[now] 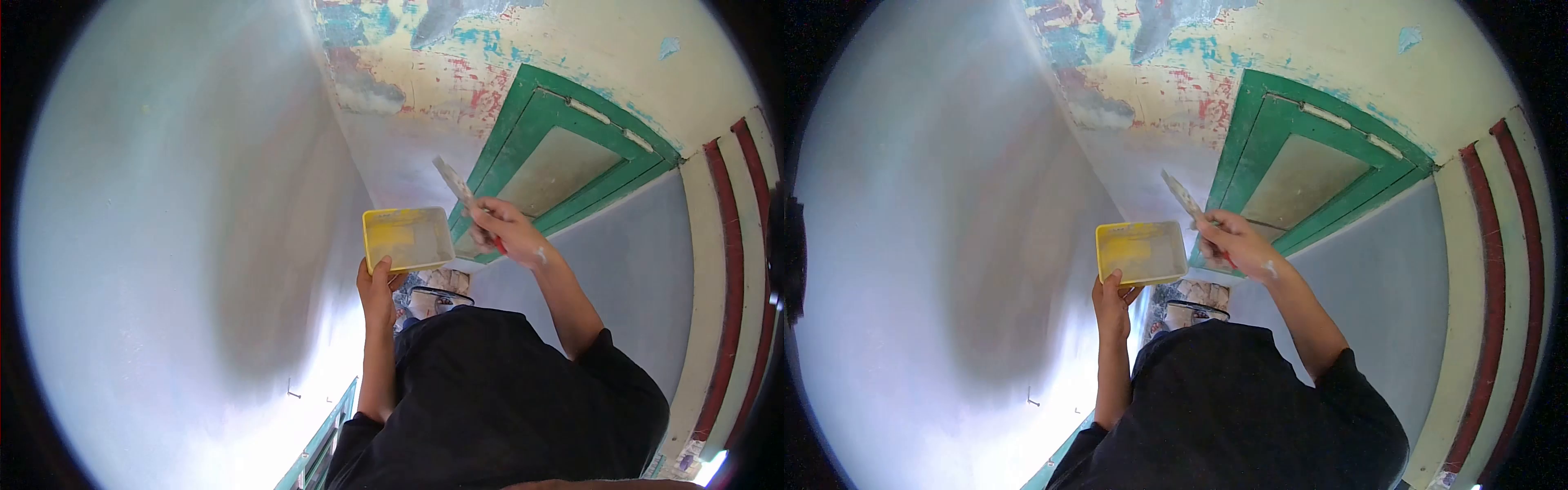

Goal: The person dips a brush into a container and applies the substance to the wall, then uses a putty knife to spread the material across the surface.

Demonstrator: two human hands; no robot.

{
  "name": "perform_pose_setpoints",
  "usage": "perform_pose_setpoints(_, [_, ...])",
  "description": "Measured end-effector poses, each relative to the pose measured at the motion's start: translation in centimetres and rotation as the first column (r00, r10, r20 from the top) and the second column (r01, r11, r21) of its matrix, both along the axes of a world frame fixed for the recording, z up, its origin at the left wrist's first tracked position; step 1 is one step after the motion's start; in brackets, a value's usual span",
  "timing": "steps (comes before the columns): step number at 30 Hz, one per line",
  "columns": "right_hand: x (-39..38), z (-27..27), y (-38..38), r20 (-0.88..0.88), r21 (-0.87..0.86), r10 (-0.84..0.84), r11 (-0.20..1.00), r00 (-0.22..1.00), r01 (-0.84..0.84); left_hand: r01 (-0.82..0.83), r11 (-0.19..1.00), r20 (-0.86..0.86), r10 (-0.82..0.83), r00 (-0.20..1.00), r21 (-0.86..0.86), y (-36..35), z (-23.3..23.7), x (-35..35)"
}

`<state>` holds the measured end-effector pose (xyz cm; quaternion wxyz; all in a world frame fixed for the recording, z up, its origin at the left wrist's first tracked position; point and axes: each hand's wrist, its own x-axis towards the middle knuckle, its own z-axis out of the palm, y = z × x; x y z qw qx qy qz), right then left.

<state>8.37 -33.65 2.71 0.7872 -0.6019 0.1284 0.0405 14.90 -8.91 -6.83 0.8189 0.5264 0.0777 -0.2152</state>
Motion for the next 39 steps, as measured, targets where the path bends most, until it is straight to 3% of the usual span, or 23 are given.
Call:
perform_pose_setpoints(6, [8.2, 4.5, 5.3, 0.029, -0.104, -0.021, 0.994, 0.999, 0.024, -0.031, 0.999, -0.013, 0.032, 0.999, 0.026, 2.0, -0.9, -1.2])
perform_pose_setpoints(8, [10.7, 6.7, 6.6, 0.109, -0.238, -0.003, 0.971, 0.994, 0.029, -0.044, 0.999, -0.034, 0.044, 0.998, 0.016, 2.3, -0.7, -1.6])
perform_pose_setpoints(16, [18.1, 11.1, 9.2, 0.252, -0.101, -0.09, 0.988, 0.964, 0.119, -0.084, 0.996, -0.045, 0.084, 0.995, -0.007, 3.2, -0.6, -3.1])
perform_pose_setpoints(20, [19.1, 11.8, 10.0, 0.219, -0.016, -0.151, 0.987, 0.964, 0.158, -0.089, 0.996, -0.044, 0.088, 0.995, -0.008, 3.4, -0.6, -3.3])
perform_pose_setpoints(27, [20.3, 11.2, 10.6, 0.227, -0.037, -0.167, 0.983, 0.959, 0.18, -0.072, 0.997, -0.029, 0.072, 0.997, 0.005, 3.0, -0.6, -2.8])
perform_pose_setpoints(32, [18.0, 10.1, 9.4, 0.24, -0.032, -0.281, 0.954, 0.929, 0.297, -0.064, 0.998, -0.029, 0.064, 0.998, 0.001, 2.6, -0.2, -2.7])
perform_pose_setpoints(36, [16.8, 10.7, 11.2, 0.23, -0.05, -0.297, 0.947, 0.927, 0.316, -0.041, 0.996, -0.01, 0.042, 0.999, 0.076, 2.4, -0.6, -2.9])
perform_pose_setpoints(39, [19.2, 10.1, 11.1, 0.291, -0.039, -0.192, 0.977, 0.937, 0.212, -0.007, 0.996, 0.005, 0.006, 1.0, 0.087, 2.3, -0.6, -2.9])
